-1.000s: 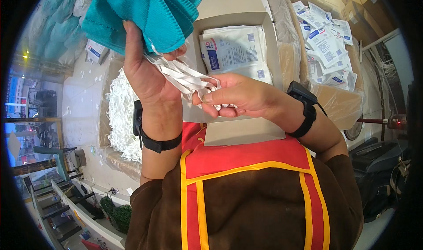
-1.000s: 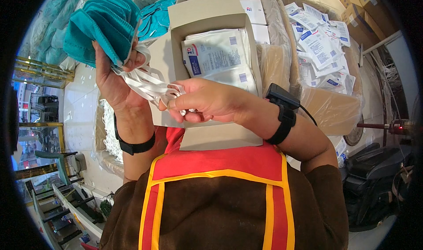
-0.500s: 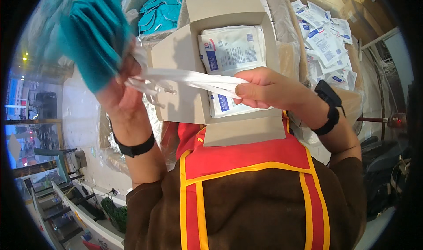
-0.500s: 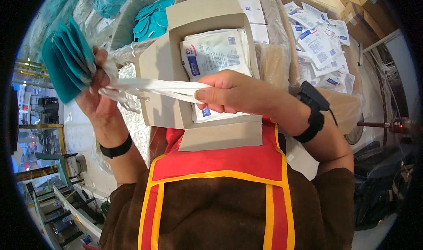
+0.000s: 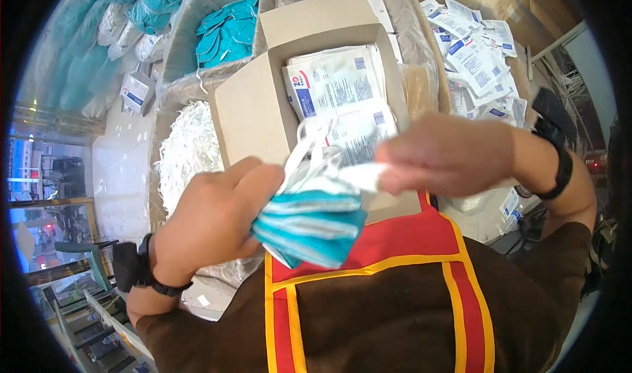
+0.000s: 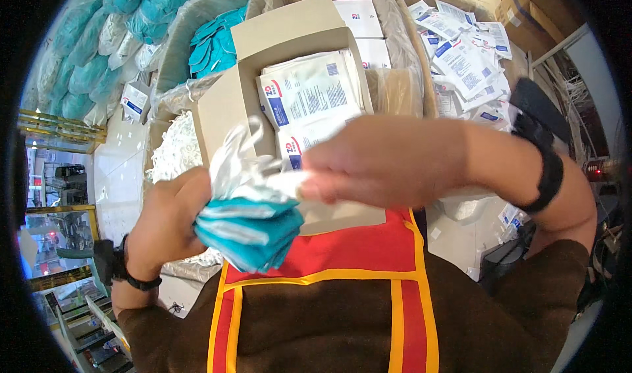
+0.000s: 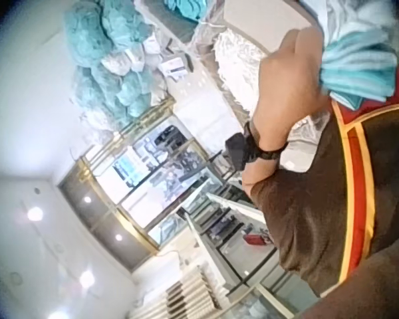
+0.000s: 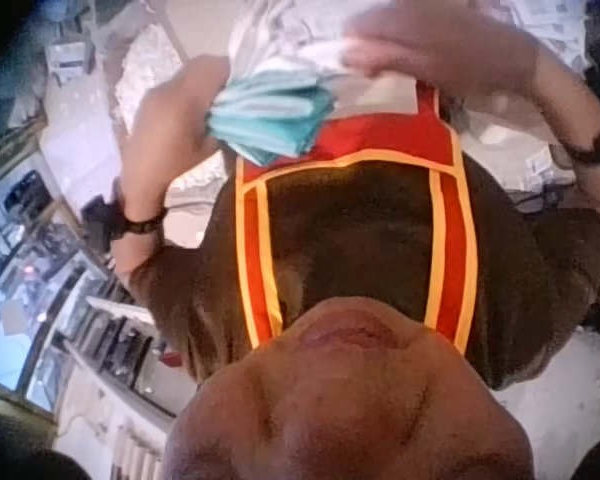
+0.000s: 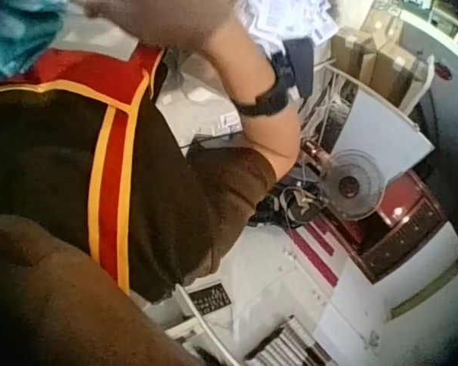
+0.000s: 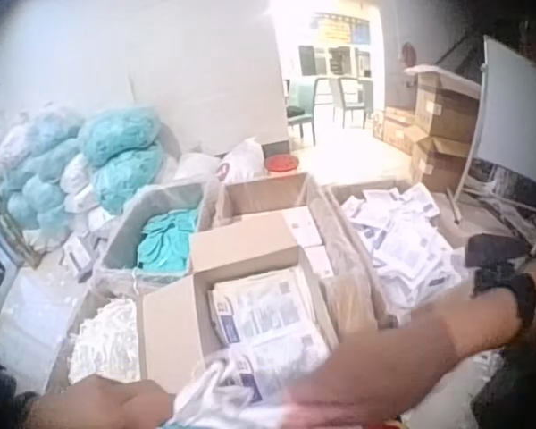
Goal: The person is sorting and packing green medical masks into small cardboard boxes within a warehouse setting.
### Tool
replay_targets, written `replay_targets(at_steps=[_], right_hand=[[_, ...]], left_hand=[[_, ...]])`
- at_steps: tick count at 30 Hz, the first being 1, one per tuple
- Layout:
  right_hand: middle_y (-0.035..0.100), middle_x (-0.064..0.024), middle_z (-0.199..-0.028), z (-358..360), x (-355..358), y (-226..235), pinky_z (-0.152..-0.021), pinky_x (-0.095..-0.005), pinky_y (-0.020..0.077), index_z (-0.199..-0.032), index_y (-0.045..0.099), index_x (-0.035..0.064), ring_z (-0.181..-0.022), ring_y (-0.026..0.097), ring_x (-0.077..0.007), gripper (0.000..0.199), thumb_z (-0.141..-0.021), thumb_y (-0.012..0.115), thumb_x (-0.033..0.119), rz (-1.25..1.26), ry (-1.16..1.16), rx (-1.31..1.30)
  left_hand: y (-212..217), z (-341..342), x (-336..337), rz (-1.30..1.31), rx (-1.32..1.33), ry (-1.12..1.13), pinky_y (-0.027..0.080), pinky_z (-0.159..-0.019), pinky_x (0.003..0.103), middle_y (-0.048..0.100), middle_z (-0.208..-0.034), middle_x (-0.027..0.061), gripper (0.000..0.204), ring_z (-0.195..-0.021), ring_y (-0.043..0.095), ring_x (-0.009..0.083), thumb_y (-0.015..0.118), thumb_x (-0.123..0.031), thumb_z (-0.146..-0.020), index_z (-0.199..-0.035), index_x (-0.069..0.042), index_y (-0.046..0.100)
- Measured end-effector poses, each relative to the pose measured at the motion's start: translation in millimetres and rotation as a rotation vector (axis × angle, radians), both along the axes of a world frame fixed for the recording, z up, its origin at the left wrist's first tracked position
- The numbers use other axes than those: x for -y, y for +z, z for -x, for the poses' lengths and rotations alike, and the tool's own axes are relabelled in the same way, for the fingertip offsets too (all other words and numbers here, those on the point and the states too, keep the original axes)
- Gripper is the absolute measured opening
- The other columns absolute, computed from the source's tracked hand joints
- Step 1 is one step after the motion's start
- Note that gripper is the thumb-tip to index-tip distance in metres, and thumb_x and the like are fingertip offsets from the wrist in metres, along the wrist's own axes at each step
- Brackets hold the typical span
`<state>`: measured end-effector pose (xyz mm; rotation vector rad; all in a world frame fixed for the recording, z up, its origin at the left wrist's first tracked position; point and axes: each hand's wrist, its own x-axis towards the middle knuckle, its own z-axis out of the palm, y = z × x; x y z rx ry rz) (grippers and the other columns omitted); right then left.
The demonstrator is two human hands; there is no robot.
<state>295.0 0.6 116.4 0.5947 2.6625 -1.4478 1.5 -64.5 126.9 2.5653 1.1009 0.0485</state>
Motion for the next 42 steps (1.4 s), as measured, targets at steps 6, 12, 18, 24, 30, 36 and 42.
replay_targets(at_steps=[6, 12, 18, 24, 30, 36, 42], right_hand=[[0.056, -0.0116, -0.070, -32.6, 30.7, 27.7, -0.059, -0.0381, 0.0485, -0.090, 0.055, 0.0084, -0.065, 0.060, -0.0295, 0.032, -0.101, 0.040, 0.034, 0.050, 0.029, 0.208], [0.059, -0.0074, -0.072, -44.3, 40.5, 35.1, -0.058, -0.0377, 0.0486, -0.089, 0.059, 0.0100, -0.065, 0.062, -0.0271, 0.030, -0.098, 0.046, 0.035, 0.109, 0.014, 0.216], [0.059, -0.0065, -0.071, -55.1, 53.5, 36.1, -0.054, -0.0358, 0.0488, -0.089, 0.059, 0.0121, -0.063, 0.062, -0.0249, 0.027, -0.097, 0.049, 0.036, 0.077, 0.035, 0.271], [0.062, -0.0044, -0.072, -62.2, 59.5, 50.2, -0.051, -0.0316, 0.0494, -0.088, 0.064, 0.0119, -0.062, 0.064, -0.0205, 0.025, -0.093, 0.058, 0.035, 0.083, -0.033, 0.245], [0.062, -0.0042, -0.071, -69.6, 63.4, 55.3, -0.045, -0.0274, 0.0468, -0.089, 0.064, 0.0104, -0.055, 0.062, -0.0177, 0.021, -0.090, 0.065, 0.031, -0.002, -0.061, 0.238], [0.062, -0.0054, -0.070, -66.0, 51.0, 61.0, -0.044, -0.0274, 0.0468, -0.085, 0.063, 0.0085, -0.054, 0.062, -0.0183, 0.022, -0.088, 0.067, 0.030, -0.007, -0.044, 0.254], [0.060, -0.0088, -0.070, -89.3, 50.8, 72.9, -0.054, -0.0353, 0.0476, -0.083, 0.060, 0.0040, -0.062, 0.061, -0.0260, 0.018, -0.091, 0.060, 0.021, -0.113, -0.197, 0.870]], left_hand=[[2.0, 15.1, 17.0, -0.148, 0.122, -0.041, 0.051, -0.054, 0.035, 0.057, -0.081, 0.0094, 0.039, -0.063, 0.063, 0.0271, 0.074, -0.023, -0.068, -0.098, -0.003, 0.060], [-6.2, 27.4, 25.8, -0.205, 0.151, -0.035, 0.051, -0.050, 0.035, 0.058, -0.080, 0.0105, 0.039, -0.058, 0.061, 0.0267, 0.072, -0.024, -0.066, -0.095, -0.001, 0.060], [-15.3, 35.9, 32.2, -0.195, 0.239, -0.028, 0.052, -0.049, 0.034, 0.058, -0.080, 0.0107, 0.038, -0.058, 0.061, 0.0260, 0.072, -0.024, -0.067, -0.094, 0.000, 0.060], [-20.0, 36.9, 34.4, -0.199, 0.271, -0.028, 0.051, -0.048, 0.032, 0.060, -0.081, 0.0095, 0.037, -0.058, 0.061, 0.0232, 0.072, -0.023, -0.067, -0.093, -0.001, 0.060], [-23.4, 35.3, 30.6, -0.251, 0.279, -0.026, 0.050, -0.048, 0.031, 0.060, -0.077, 0.0084, 0.034, -0.057, 0.061, 0.0217, 0.072, -0.020, -0.066, -0.092, -0.001, 0.062], [-29.1, 47.6, 43.3, -0.145, 0.231, 0.094, 0.050, -0.060, 0.038, 0.064, -0.081, 0.0112, 0.039, -0.068, 0.064, 0.0278, 0.076, -0.024, -0.066, -0.096, -0.004, 0.062], [-89.9, 156.4, 8.1, -0.261, -0.048, 0.791, 0.051, -0.067, 0.039, 0.064, -0.081, 0.0191, 0.016, -0.078, 0.064, 0.0396, 0.060, 0.000, -0.079, -0.094, -0.001, 0.059]])
